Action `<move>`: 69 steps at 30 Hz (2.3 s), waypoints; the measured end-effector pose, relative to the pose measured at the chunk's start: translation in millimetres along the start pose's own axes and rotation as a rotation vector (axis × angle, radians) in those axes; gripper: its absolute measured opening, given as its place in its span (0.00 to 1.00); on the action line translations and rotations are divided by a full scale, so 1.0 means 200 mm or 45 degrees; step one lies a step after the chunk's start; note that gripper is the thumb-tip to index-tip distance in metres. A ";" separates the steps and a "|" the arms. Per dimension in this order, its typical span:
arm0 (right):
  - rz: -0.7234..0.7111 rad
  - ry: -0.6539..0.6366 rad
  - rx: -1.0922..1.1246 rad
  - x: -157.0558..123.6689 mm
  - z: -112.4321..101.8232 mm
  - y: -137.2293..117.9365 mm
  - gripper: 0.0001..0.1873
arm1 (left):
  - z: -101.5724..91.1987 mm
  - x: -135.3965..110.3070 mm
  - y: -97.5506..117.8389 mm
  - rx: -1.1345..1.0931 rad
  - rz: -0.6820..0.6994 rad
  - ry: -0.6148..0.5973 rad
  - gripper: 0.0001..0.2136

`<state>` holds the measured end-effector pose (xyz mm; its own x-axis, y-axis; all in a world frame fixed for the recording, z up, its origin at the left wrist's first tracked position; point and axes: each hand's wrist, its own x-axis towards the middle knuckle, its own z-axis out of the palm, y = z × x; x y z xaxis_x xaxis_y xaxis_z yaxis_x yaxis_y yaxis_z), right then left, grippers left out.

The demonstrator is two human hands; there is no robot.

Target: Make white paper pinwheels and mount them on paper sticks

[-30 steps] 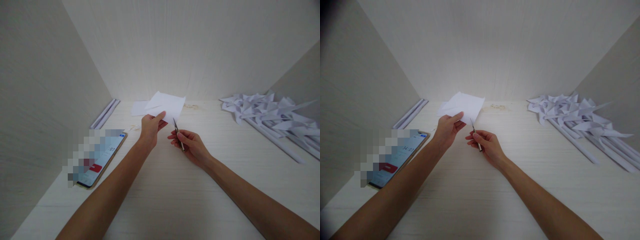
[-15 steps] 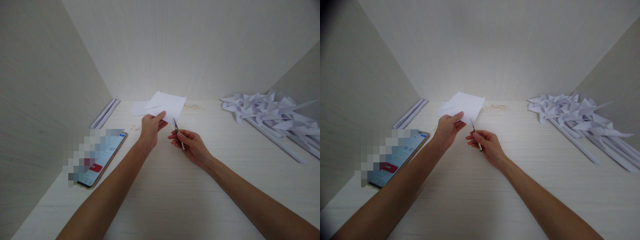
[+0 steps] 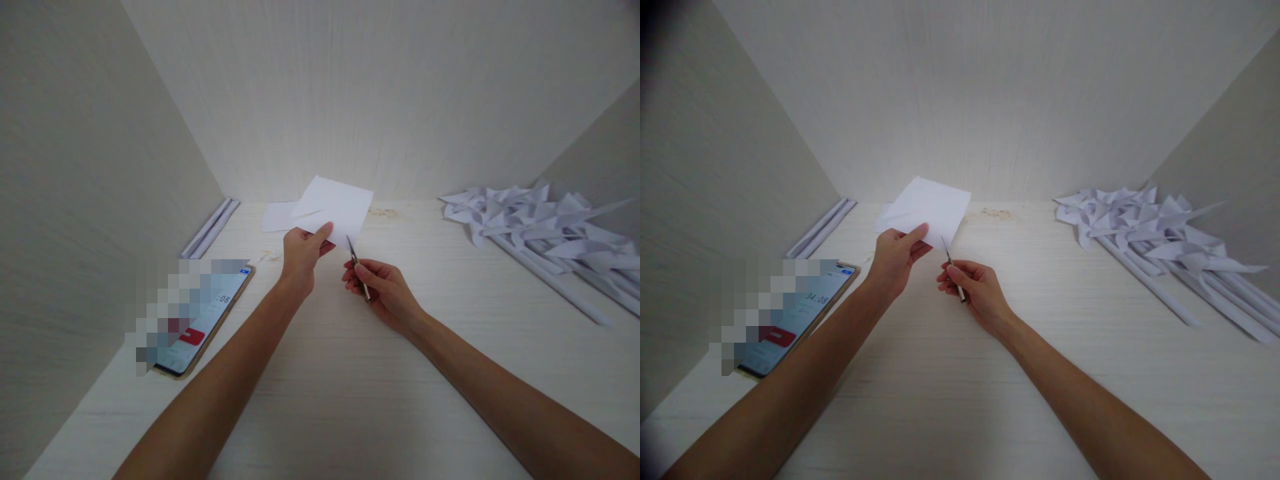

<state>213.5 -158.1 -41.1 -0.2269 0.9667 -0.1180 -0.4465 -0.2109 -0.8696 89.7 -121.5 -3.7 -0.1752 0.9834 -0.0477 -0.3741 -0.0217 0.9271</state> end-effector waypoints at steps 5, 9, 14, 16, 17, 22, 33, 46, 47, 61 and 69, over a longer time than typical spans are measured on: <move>-0.010 -0.002 -0.014 0.00 0.00 0.00 0.12 | -0.01 0.00 -0.01 0.018 -0.004 -0.010 0.07; -0.022 0.000 -0.024 0.00 0.01 0.00 0.12 | -0.01 0.00 -0.01 0.003 -0.012 -0.021 0.07; -0.037 -0.010 -0.040 0.00 0.00 0.00 0.11 | -0.01 0.00 0.00 -0.014 -0.009 -0.021 0.06; -0.042 -0.009 -0.043 0.00 0.00 0.00 0.11 | -0.01 0.00 0.00 -0.005 -0.016 -0.019 0.06; -0.043 -0.008 -0.043 0.00 0.00 0.00 0.10 | -0.01 0.00 0.00 0.002 -0.020 -0.017 0.06; -0.045 -0.007 -0.054 0.00 0.01 0.00 0.10 | 0.00 0.00 0.00 0.015 -0.028 -0.005 0.06; -0.054 -0.005 -0.074 0.00 0.01 0.00 0.09 | 0.00 0.00 0.00 0.025 -0.010 -0.010 0.08; -0.057 -0.001 -0.083 0.00 0.00 0.00 0.10 | -0.01 0.01 -0.02 0.053 0.022 -0.044 0.11; -0.055 -0.004 -0.086 0.00 0.00 0.00 0.10 | -0.01 0.01 -0.01 0.059 0.017 -0.039 0.11; -0.065 -0.018 -0.080 0.00 0.00 0.00 0.10 | 0.00 0.00 -0.01 0.064 -0.023 -0.041 0.09; -0.059 -0.003 -0.080 0.00 0.00 0.00 0.10 | 0.00 -0.01 -0.02 0.081 -0.012 -0.062 0.09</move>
<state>213.7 -158.1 -41.0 -0.2096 0.9748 -0.0760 -0.4011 -0.1566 -0.9025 90.6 -122.9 -6.9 -0.1271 0.9911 -0.0399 -0.3167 -0.0024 0.9485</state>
